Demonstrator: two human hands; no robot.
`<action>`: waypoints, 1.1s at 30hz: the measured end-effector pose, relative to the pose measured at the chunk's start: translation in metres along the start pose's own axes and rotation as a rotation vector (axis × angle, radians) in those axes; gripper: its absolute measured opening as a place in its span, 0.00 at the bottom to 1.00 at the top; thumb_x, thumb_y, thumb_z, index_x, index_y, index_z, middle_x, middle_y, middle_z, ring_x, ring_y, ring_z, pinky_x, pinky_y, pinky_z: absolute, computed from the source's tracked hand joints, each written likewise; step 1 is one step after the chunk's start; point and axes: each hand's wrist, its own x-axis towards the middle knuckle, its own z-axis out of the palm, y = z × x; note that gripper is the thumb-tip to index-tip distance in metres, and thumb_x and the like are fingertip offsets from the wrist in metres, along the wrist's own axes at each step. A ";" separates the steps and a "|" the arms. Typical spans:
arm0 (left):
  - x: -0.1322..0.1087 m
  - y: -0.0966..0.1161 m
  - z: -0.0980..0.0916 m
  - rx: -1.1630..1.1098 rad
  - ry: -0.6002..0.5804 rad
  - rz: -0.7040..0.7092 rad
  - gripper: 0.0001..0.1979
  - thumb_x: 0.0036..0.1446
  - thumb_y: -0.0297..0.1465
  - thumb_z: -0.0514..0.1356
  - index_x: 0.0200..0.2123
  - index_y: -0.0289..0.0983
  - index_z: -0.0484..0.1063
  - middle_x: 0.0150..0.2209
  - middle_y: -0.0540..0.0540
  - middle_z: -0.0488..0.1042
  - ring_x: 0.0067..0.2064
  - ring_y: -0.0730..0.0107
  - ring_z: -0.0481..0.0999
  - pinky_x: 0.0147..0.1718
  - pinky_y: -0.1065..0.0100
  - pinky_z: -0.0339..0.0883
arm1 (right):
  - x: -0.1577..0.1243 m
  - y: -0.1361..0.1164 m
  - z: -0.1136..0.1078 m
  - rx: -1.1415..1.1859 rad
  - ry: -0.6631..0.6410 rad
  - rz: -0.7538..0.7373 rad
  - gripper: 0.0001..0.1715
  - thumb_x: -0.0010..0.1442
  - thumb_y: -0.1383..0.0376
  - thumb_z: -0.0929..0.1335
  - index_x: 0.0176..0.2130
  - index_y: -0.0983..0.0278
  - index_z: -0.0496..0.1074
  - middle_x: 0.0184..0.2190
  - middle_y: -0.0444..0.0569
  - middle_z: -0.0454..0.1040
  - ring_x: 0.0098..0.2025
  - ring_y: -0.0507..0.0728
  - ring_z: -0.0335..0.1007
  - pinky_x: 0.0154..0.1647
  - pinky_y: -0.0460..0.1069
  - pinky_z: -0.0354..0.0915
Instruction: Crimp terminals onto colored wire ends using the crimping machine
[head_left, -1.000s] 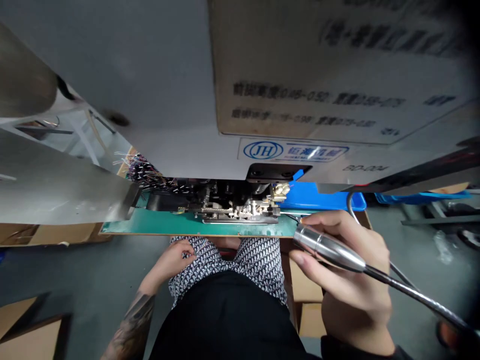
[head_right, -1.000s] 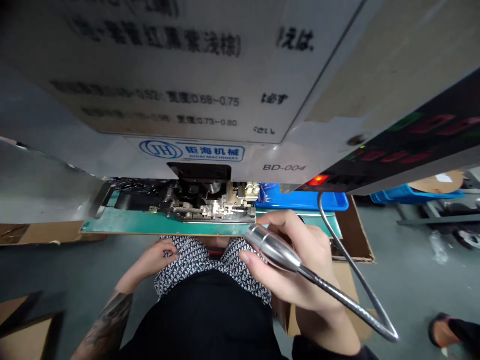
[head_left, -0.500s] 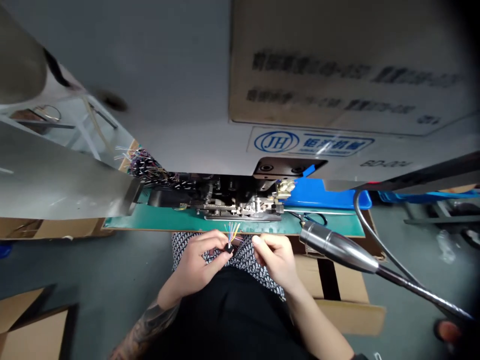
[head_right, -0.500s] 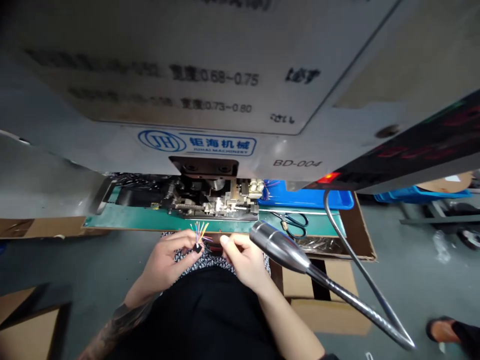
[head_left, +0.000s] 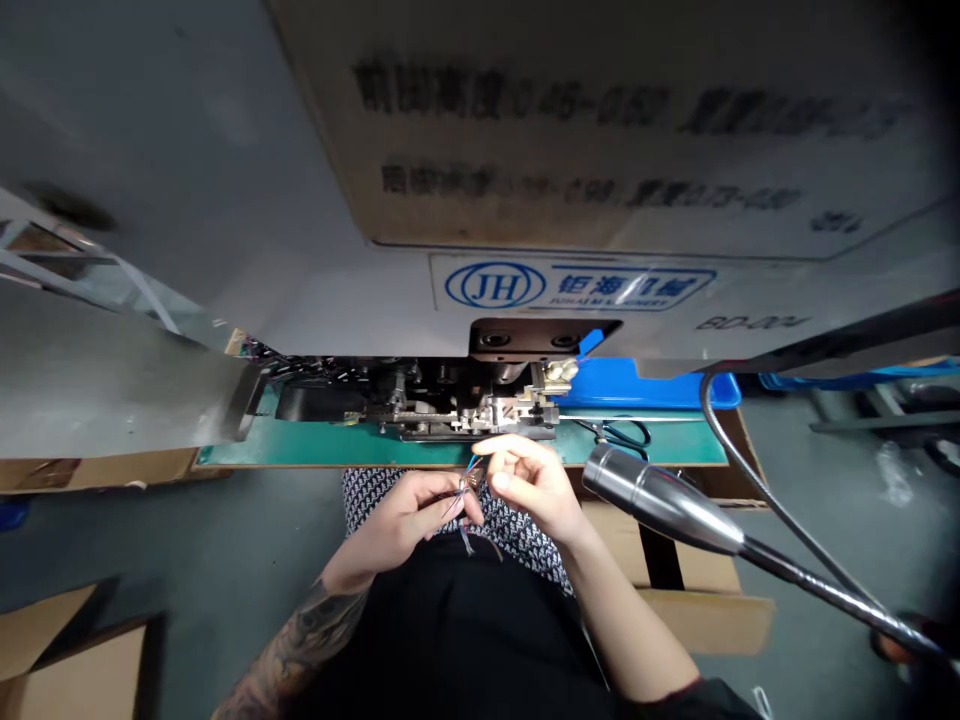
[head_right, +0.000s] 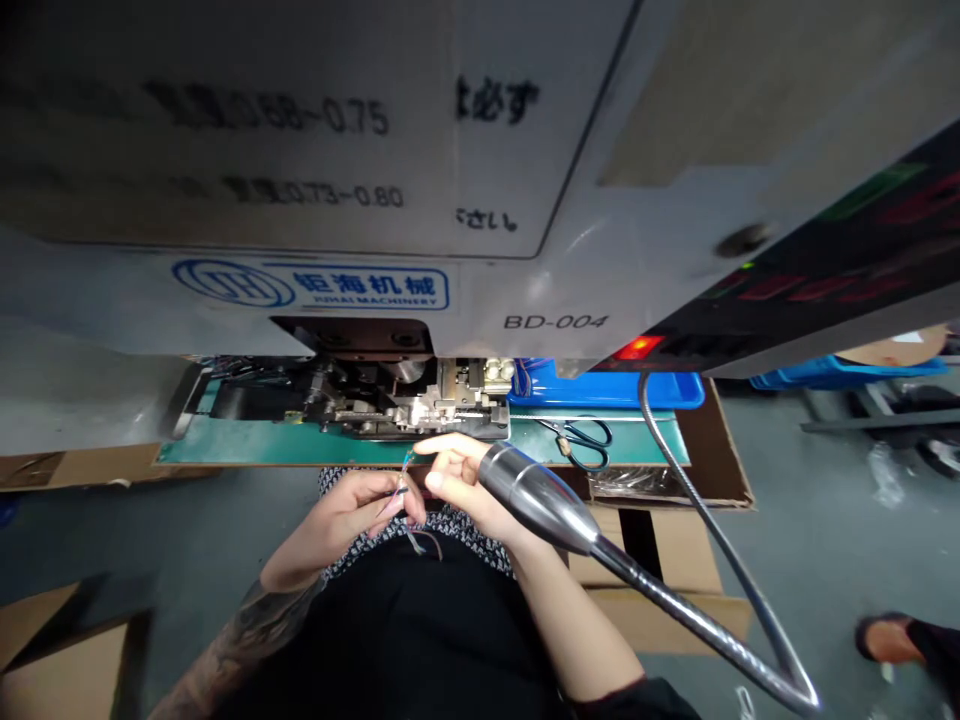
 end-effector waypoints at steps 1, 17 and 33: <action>0.002 0.000 0.000 -0.030 -0.031 -0.034 0.17 0.73 0.39 0.58 0.41 0.37 0.84 0.38 0.42 0.84 0.27 0.72 0.68 0.28 0.68 0.65 | 0.002 -0.001 0.000 0.033 -0.092 0.005 0.24 0.66 0.50 0.78 0.57 0.57 0.83 0.27 0.41 0.76 0.25 0.52 0.67 0.26 0.48 0.65; 0.001 -0.001 0.018 0.668 0.487 0.333 0.02 0.67 0.28 0.67 0.40 0.38 0.82 0.33 0.46 0.83 0.34 0.65 0.81 0.36 0.63 0.77 | 0.006 -0.028 0.017 0.014 0.185 0.061 0.16 0.63 0.54 0.80 0.31 0.61 0.82 0.20 0.41 0.78 0.19 0.52 0.72 0.24 0.46 0.71; 0.005 0.006 0.010 0.639 0.421 0.316 0.11 0.75 0.28 0.55 0.40 0.38 0.75 0.33 0.48 0.80 0.33 0.68 0.79 0.37 0.66 0.73 | 0.005 -0.026 0.002 -0.123 0.058 0.007 0.07 0.60 0.60 0.81 0.37 0.59 0.86 0.24 0.44 0.83 0.22 0.56 0.79 0.25 0.47 0.76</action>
